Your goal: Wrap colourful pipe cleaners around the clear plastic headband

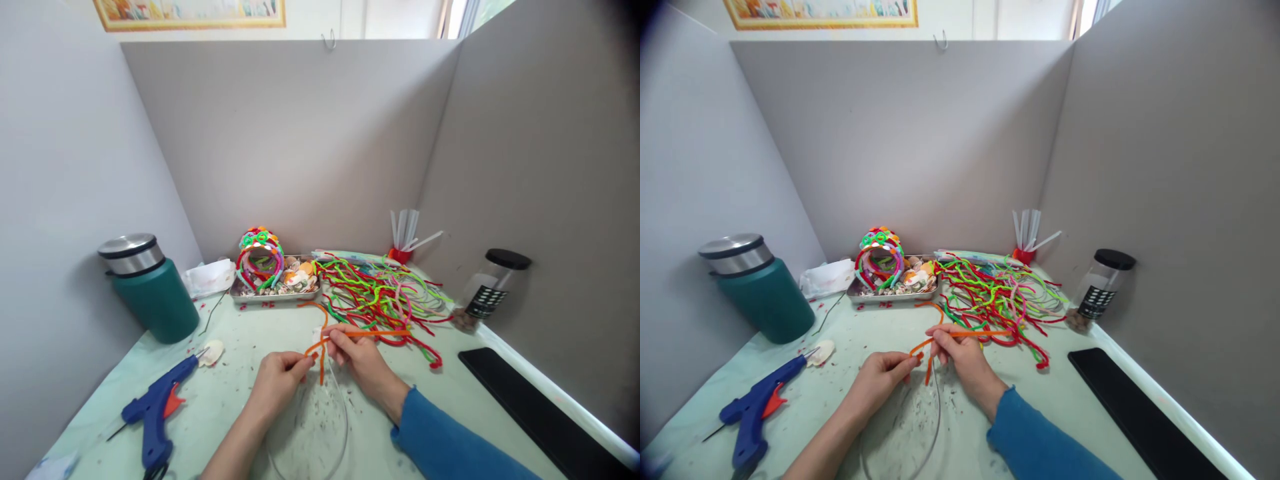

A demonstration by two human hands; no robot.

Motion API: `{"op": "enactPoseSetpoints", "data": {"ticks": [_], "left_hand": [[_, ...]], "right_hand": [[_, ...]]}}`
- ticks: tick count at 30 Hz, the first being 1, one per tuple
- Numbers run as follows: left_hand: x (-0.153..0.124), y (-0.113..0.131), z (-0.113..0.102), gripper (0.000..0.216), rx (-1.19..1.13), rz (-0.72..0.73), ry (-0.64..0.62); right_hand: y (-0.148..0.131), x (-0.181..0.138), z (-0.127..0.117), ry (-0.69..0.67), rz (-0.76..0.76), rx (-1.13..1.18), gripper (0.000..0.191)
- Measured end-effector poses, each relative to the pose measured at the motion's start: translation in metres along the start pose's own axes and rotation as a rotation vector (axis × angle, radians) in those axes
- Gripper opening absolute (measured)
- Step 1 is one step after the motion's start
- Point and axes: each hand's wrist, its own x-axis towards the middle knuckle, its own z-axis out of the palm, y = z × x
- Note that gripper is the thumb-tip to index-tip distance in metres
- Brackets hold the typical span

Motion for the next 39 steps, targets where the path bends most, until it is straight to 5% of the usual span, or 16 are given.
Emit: {"op": "enactPoseSetpoints", "data": {"ticks": [9,17,26,39], "left_hand": [[-0.006,0.011,0.001,0.034,0.004,0.114,-0.107],[-0.006,0.008,0.005,0.035,0.005,0.087,-0.128],[-0.008,0.008,0.006,0.024,-0.029,0.144,-0.113],[-0.016,0.019,0.000,0.023,-0.083,0.246,-0.073]], "right_hand": [[-0.001,0.001,0.001,-0.079,0.112,0.031,0.026],[-0.007,-0.004,0.007,-0.274,-0.017,-0.116,0.015],[-0.002,-0.002,0.007,-0.060,0.076,-0.209,0.019],[-0.001,-0.001,0.004,-0.095,0.118,-0.059,0.020]]}}
